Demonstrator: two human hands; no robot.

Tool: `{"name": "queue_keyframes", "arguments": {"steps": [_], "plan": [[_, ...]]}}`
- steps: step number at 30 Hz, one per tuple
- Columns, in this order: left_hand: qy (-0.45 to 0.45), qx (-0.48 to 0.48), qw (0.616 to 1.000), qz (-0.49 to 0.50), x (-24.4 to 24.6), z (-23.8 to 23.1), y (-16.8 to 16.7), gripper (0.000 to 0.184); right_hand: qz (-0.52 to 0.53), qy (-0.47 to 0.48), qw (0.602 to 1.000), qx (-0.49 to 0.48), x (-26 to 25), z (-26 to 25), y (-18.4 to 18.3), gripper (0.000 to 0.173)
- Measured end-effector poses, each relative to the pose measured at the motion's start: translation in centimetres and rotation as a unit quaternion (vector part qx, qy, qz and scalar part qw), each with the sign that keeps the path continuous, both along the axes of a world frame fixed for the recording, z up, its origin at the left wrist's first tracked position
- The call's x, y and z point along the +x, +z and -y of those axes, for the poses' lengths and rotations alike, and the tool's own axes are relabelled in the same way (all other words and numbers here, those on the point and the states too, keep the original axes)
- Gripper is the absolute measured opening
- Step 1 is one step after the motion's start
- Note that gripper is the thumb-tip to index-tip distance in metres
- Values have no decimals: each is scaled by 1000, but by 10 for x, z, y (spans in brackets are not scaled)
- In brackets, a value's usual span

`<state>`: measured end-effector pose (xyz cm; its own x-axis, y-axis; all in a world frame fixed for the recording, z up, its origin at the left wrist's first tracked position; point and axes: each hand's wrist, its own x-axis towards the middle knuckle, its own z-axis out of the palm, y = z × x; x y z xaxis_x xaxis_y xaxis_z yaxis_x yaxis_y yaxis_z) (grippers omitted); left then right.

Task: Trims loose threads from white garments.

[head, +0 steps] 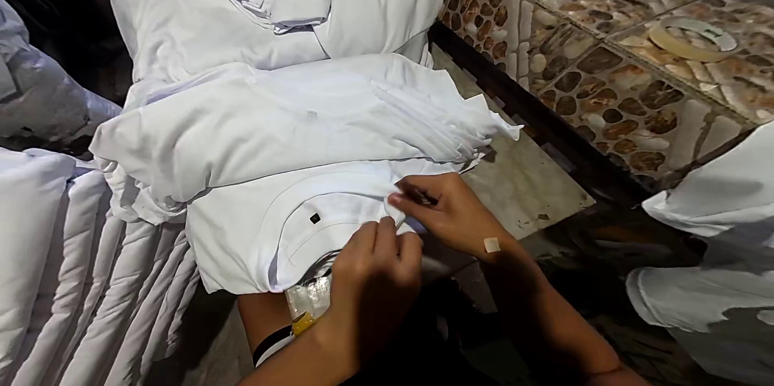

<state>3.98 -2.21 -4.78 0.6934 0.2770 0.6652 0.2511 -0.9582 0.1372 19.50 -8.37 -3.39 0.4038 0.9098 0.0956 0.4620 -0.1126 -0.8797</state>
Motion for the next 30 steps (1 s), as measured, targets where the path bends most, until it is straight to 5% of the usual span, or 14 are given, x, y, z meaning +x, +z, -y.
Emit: {"name": "queue_keyframes", "arguments": {"steps": [2,5,6,8,11,14,16,18,25,30], "plan": [[-1,-76,996,51,0,-10,-6,29,-247,-49,958,136,-8,1,-16,18],[0,-176,980,95,-2,-17,-8,33,-573,-30,793,203,-19,2,-37,29],[17,-184,979,90,-1,-16,-8,38,-618,-27,758,207,-23,3,-41,29],[53,-148,986,64,4,-12,-5,38,-621,-29,756,206,-27,5,-45,26],[45,-78,995,49,3,-8,-1,22,-464,-71,866,174,-29,10,-40,20],[-62,-109,989,72,-12,-11,1,27,-95,-77,980,158,-26,20,-41,19],[-103,-136,981,97,-21,-11,1,28,184,-89,967,152,-17,29,-47,31],[-119,-149,976,109,-25,-10,2,25,350,-82,924,129,-10,37,-41,42],[-150,-148,971,115,-19,-6,-2,22,432,-71,893,104,-9,27,-30,47],[-15,-111,994,4,-41,-16,-5,23,361,-142,910,147,-5,30,-33,35]]}}
